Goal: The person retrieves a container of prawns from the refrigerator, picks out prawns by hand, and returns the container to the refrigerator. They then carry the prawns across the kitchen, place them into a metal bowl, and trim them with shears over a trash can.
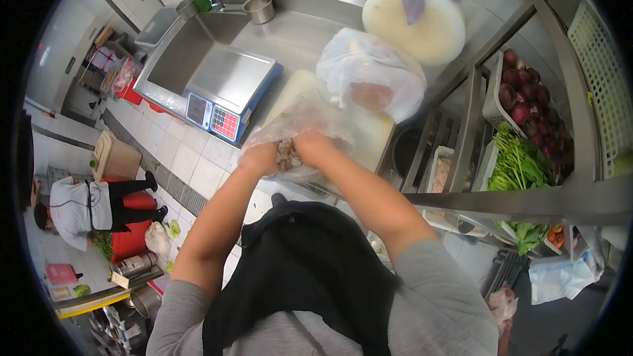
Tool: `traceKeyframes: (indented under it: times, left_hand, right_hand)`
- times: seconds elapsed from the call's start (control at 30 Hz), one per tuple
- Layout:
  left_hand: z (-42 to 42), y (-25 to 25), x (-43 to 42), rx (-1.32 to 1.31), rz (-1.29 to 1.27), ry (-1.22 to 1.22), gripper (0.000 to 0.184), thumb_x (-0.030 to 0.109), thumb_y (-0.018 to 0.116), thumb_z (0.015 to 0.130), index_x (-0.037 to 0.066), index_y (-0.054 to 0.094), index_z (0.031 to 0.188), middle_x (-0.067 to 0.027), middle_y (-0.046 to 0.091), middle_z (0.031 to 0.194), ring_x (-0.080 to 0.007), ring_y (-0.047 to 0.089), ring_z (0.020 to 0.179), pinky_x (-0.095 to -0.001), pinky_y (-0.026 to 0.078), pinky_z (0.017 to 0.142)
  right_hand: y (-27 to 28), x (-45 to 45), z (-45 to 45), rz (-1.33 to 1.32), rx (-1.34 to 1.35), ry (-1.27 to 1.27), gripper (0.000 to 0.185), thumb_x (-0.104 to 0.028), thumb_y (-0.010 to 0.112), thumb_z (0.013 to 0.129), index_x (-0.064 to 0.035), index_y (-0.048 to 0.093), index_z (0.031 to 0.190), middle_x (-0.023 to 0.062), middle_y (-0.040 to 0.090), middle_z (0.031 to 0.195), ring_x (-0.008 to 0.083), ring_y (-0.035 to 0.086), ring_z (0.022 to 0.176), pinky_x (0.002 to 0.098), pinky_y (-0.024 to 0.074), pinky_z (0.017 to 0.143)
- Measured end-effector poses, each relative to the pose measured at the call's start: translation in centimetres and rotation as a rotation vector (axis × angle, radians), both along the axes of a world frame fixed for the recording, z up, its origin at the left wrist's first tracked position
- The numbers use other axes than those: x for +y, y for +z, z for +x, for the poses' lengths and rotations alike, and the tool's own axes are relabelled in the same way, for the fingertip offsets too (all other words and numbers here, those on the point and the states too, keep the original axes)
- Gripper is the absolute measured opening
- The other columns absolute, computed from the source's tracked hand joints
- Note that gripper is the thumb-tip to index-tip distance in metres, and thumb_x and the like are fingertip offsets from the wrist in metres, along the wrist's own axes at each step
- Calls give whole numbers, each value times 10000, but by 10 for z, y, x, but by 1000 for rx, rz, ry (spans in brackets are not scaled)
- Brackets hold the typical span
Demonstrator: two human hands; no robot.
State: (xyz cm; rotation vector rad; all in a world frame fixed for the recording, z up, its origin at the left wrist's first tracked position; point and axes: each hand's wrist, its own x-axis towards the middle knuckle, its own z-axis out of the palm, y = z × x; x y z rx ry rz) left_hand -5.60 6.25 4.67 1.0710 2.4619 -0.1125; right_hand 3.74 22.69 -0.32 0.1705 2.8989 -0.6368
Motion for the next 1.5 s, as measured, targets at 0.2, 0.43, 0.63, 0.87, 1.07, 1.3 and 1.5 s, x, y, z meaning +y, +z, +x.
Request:
traceKeyframes:
  times: [0.2,0.43,0.63,0.87,1.07,1.3,1.5]
  left_hand:
    - [-1,-15,-5,59,96,-19,356,149,723,803,43,746,1142,-189,720,1212,-335,684,1166,-424,552,993]
    - [-6,-43,-10,67,136,-90,313,226,703,841,52,751,1097,-223,734,1088,-397,708,1017,-496,559,888]
    - [10,-34,-5,37,273,-138,467,186,791,786,126,687,1238,-207,689,1229,-405,642,1159,-497,509,992]
    - [9,-27,1,-26,119,-156,499,324,819,790,99,680,1213,-195,728,1151,-391,678,1103,-491,531,937]
    - [22,-18,8,31,57,-173,460,274,812,794,110,683,1204,-189,736,1142,-385,692,1085,-479,543,915]
    - [0,-51,11,46,41,-222,463,293,769,836,91,683,1243,-211,724,1164,-390,683,1110,-482,533,941]
    - [20,-17,12,21,23,-172,444,237,723,840,86,689,1257,-235,710,1188,-399,669,1140,-478,515,971]
  right_hand:
    - [1,2,4,-98,4,-75,575,-24,582,853,-88,557,1424,279,467,1505,450,523,1324,504,471,1081]
    - [-28,-22,10,-22,174,-129,282,-145,601,900,-28,685,1142,264,650,1172,422,678,1057,513,569,885]
    - [-15,-29,28,-27,293,-59,228,-175,608,868,-44,715,1020,211,650,1108,372,674,1026,465,587,862]
    - [-19,-35,41,13,472,-164,246,-185,638,857,-40,694,1048,170,627,1155,360,614,1127,438,584,891]
    - [-14,-27,53,-161,445,-286,250,-128,677,823,-56,700,1061,197,648,1147,389,642,1088,495,555,872]
    - [9,-17,78,-514,376,-588,205,-48,645,802,-56,705,999,204,701,1017,397,657,1053,484,524,876]
    - [-15,-10,72,-819,548,-710,232,-43,730,729,-41,682,956,150,690,947,309,666,951,414,529,836]
